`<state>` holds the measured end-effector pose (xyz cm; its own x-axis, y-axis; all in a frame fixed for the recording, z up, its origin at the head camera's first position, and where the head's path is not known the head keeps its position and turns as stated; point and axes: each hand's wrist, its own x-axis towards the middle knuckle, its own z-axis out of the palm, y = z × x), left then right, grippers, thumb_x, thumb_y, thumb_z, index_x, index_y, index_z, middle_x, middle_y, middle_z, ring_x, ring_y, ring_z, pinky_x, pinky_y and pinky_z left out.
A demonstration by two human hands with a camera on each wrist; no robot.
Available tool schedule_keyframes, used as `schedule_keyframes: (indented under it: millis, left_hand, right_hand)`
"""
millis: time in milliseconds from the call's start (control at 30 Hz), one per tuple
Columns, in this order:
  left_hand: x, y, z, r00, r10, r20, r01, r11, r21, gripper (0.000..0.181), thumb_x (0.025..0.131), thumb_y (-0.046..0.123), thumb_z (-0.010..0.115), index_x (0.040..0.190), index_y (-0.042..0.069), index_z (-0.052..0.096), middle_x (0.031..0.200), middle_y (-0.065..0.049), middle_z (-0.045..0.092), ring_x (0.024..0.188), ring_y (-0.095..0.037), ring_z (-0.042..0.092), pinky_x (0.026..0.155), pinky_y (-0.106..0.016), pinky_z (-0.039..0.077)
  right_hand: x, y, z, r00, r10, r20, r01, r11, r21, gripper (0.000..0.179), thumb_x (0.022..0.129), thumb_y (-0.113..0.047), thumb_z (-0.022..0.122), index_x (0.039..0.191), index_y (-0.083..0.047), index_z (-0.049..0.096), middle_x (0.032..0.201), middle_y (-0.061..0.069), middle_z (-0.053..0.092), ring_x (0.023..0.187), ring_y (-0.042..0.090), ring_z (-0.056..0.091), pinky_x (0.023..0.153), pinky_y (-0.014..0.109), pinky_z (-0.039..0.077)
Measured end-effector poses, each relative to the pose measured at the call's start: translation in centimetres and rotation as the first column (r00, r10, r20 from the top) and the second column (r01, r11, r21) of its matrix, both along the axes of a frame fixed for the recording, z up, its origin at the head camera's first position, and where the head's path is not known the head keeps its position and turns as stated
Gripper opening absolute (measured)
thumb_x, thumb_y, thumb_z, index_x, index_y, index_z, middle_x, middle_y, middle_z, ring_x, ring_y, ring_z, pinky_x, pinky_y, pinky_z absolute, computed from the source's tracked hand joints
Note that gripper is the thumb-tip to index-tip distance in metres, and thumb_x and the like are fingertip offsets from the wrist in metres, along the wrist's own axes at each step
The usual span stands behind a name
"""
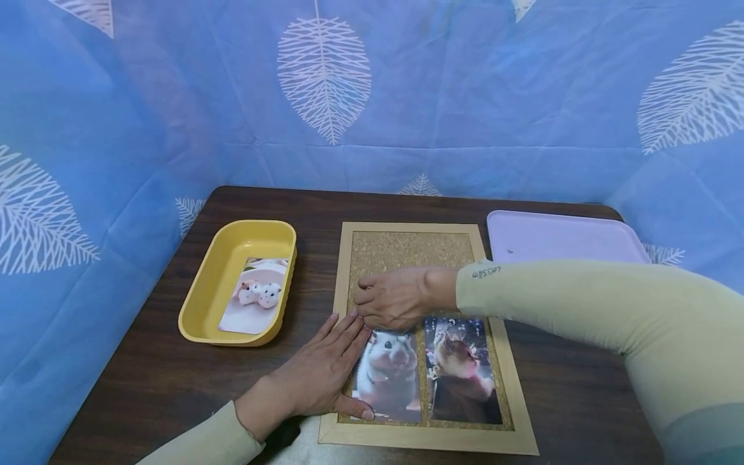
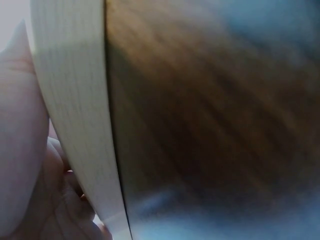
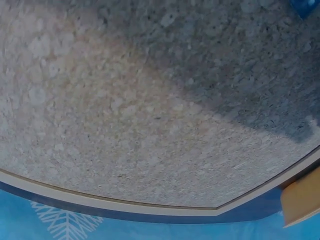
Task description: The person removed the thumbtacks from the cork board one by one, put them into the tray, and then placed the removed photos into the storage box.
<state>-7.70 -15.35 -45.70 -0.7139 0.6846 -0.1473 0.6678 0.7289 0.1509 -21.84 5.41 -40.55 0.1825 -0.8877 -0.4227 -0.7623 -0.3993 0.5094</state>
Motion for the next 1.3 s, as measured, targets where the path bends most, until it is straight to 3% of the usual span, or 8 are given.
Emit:
schedule_keyframes:
  millis: [333, 800, 1067, 1300]
  left_hand:
    - [-0.01, 0.01, -0.15, 1.0, 0.01, 0.017, -0.01, 1.0, -0.001, 0.127, 0.083, 0.095, 0.044, 0.169, 0.006, 0.016, 0.177, -0.014, 0.004, 0.165, -0.028, -0.001, 0.134, -0.053, 0.006]
    - [0.04, -0.06, -0.08, 1.0, 0.002, -0.002, -0.002, 1.0, -0.025, 0.129, 0.083, 0.097, 0.04, 0.17, 0.006, 0.014, 0.177, -0.014, 0.002, 0.165, -0.029, -0.002, 0.134, -0.053, 0.007]
    - [0.34, -0.29, -0.01, 0.999, -0.008, -0.037, 0.007, 0.999, -0.04, 0.126, 0.085, 0.097, 0.036, 0.169, 0.005, 0.015, 0.177, -0.017, 0.003, 0.165, -0.032, 0.003, 0.133, -0.053, 0.011]
    - [0.67, -0.31, -0.08, 0.999, -0.012, -0.049, 0.009, 0.998, -0.057, 0.124, 0.087, 0.096, 0.03, 0.17, 0.005, 0.012, 0.177, -0.016, 0.001, 0.165, -0.032, 0.002, 0.133, -0.053, 0.01]
  right_hand:
    - [-0.11, 0.36, -0.32, 0.999, 0.015, 0.046, -0.012, 0.998, -0.068, 0.04, 0.111, -0.035, 0.035, 0.129, -0.018, 0.067, 0.123, -0.004, 0.07, 0.111, 0.02, 0.059, 0.099, 0.038, 0.047]
    - [0.09, 0.4, -0.57, 0.998, -0.034, 0.052, 0.038, 0.997, -0.073, 0.041, 0.113, -0.032, 0.031, 0.129, -0.016, 0.066, 0.124, -0.002, 0.069, 0.114, 0.019, 0.058, 0.099, 0.037, 0.048]
    - [0.02, 0.59, -0.59, 0.996, -0.052, 0.068, 0.058, 0.994, -0.091, 0.038, 0.106, -0.036, 0.043, 0.129, -0.015, 0.065, 0.119, -0.002, 0.067, 0.112, 0.019, 0.057, 0.099, 0.038, 0.048]
    - [-0.02, 0.89, -0.58, 0.992, -0.078, 0.099, 0.088, 0.991, -0.098, 0.032, 0.101, -0.04, 0.052, 0.119, -0.017, 0.065, 0.114, -0.003, 0.066, 0.108, 0.019, 0.056, 0.098, 0.038, 0.049]
